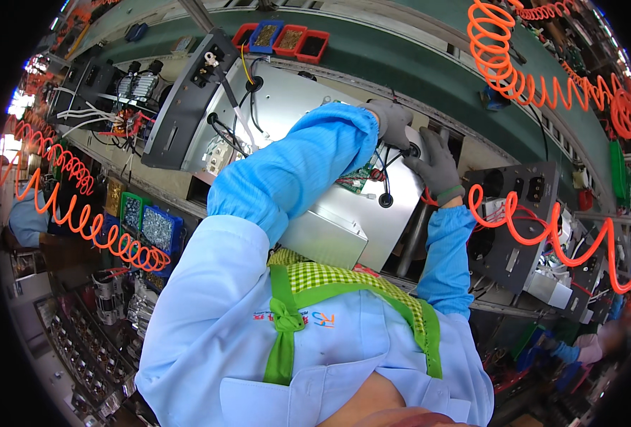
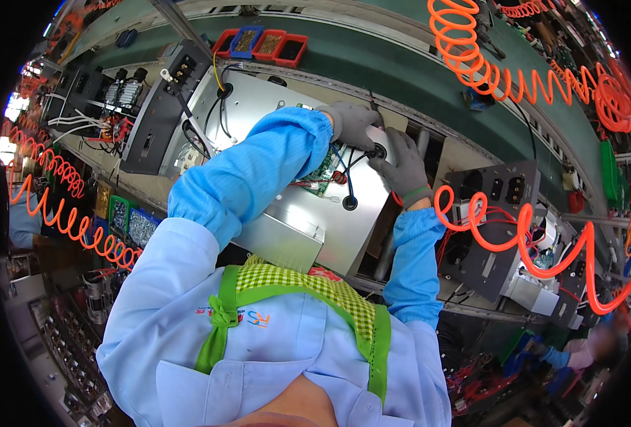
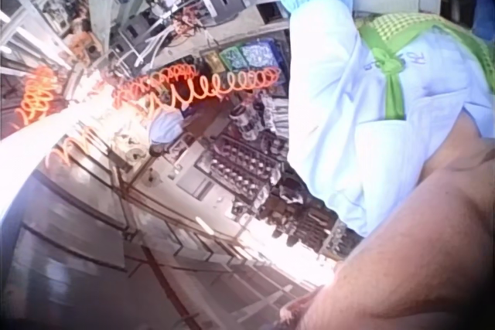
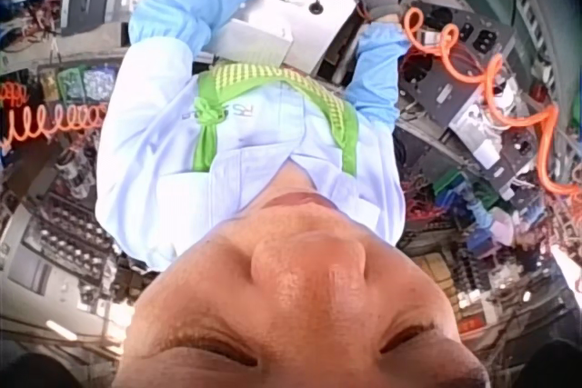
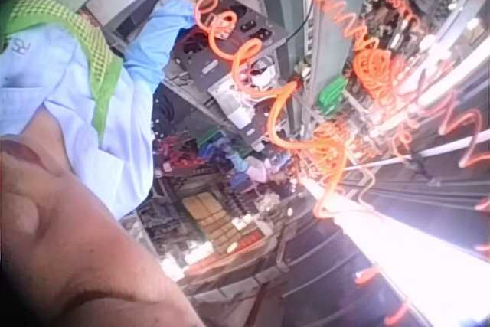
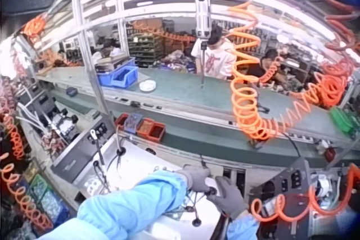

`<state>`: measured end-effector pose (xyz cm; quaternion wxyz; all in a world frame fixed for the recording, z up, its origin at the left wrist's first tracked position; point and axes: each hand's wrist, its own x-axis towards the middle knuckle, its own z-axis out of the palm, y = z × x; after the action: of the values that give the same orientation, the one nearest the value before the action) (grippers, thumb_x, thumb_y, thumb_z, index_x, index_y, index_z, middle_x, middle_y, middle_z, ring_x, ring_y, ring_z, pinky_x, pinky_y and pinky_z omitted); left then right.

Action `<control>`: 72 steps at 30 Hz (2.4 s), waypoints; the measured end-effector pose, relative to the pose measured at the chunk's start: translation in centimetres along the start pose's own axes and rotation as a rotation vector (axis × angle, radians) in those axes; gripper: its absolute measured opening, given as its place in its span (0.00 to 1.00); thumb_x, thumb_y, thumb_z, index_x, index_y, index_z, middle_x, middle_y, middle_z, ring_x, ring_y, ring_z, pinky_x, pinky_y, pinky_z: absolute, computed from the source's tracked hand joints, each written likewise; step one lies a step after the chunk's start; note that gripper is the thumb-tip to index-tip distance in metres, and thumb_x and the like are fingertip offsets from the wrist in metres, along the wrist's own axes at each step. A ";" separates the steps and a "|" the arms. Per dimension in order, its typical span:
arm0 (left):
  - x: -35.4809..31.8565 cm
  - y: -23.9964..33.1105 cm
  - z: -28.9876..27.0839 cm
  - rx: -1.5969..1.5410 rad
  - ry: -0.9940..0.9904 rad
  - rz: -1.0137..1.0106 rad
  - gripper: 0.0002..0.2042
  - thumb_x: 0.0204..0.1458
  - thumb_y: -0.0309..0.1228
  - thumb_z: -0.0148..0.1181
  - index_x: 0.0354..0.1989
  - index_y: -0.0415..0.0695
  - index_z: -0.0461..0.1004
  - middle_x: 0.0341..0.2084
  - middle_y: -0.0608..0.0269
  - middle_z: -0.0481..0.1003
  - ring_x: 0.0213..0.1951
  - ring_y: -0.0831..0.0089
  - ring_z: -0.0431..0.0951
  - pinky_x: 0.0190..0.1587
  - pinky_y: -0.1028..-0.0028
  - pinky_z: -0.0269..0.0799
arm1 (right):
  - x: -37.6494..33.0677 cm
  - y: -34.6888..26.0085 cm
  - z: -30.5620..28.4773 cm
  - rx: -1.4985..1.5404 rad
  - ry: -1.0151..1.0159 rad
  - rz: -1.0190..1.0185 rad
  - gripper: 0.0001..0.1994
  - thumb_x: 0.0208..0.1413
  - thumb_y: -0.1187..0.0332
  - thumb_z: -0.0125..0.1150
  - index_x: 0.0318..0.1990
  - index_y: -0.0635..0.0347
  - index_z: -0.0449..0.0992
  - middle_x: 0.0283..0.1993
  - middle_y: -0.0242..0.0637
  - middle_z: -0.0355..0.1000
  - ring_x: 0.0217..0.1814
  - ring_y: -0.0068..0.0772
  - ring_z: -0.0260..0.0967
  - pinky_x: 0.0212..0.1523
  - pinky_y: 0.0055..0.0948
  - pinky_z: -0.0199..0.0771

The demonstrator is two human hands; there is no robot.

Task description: Assembling and wiring a large electronic power supply unit on a factory assembly line.

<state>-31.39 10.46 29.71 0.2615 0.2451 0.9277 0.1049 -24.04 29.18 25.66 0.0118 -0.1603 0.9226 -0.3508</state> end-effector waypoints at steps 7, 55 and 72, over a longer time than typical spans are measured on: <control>0.7 0.8 0.1 -0.153 0.017 -0.057 0.31 0.42 0.59 0.53 0.48 0.48 0.74 0.46 0.53 0.74 0.49 0.55 0.74 0.52 0.60 0.66 | 1.2 -1.6 -1.0 -0.083 -0.116 0.154 0.42 0.34 0.53 0.72 0.59 0.60 0.63 0.58 0.54 0.63 0.61 0.53 0.60 0.59 0.39 0.62; -28.0 -24.3 19.7 -1.252 1.519 -0.635 0.25 0.52 0.43 0.61 0.51 0.36 0.69 0.41 0.58 0.75 0.41 0.74 0.72 0.46 0.73 0.68 | -9.3 -0.1 8.4 0.909 0.424 0.358 0.28 0.65 0.51 0.34 0.63 0.63 0.55 0.63 0.41 0.58 0.65 0.37 0.55 0.67 0.34 0.49; -29.4 -24.3 18.9 -0.849 1.444 -0.824 0.24 0.53 0.48 0.58 0.44 0.35 0.75 0.37 0.55 0.77 0.41 0.70 0.74 0.45 0.71 0.68 | -2.6 4.2 6.1 1.192 0.268 0.626 0.34 0.60 0.42 0.41 0.60 0.63 0.60 0.55 0.42 0.66 0.54 0.33 0.65 0.55 0.32 0.63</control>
<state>-9.12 -24.12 18.72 -0.2944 -0.3439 0.7633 0.4610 -21.99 28.97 18.16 0.0846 0.1922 0.5685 -0.7954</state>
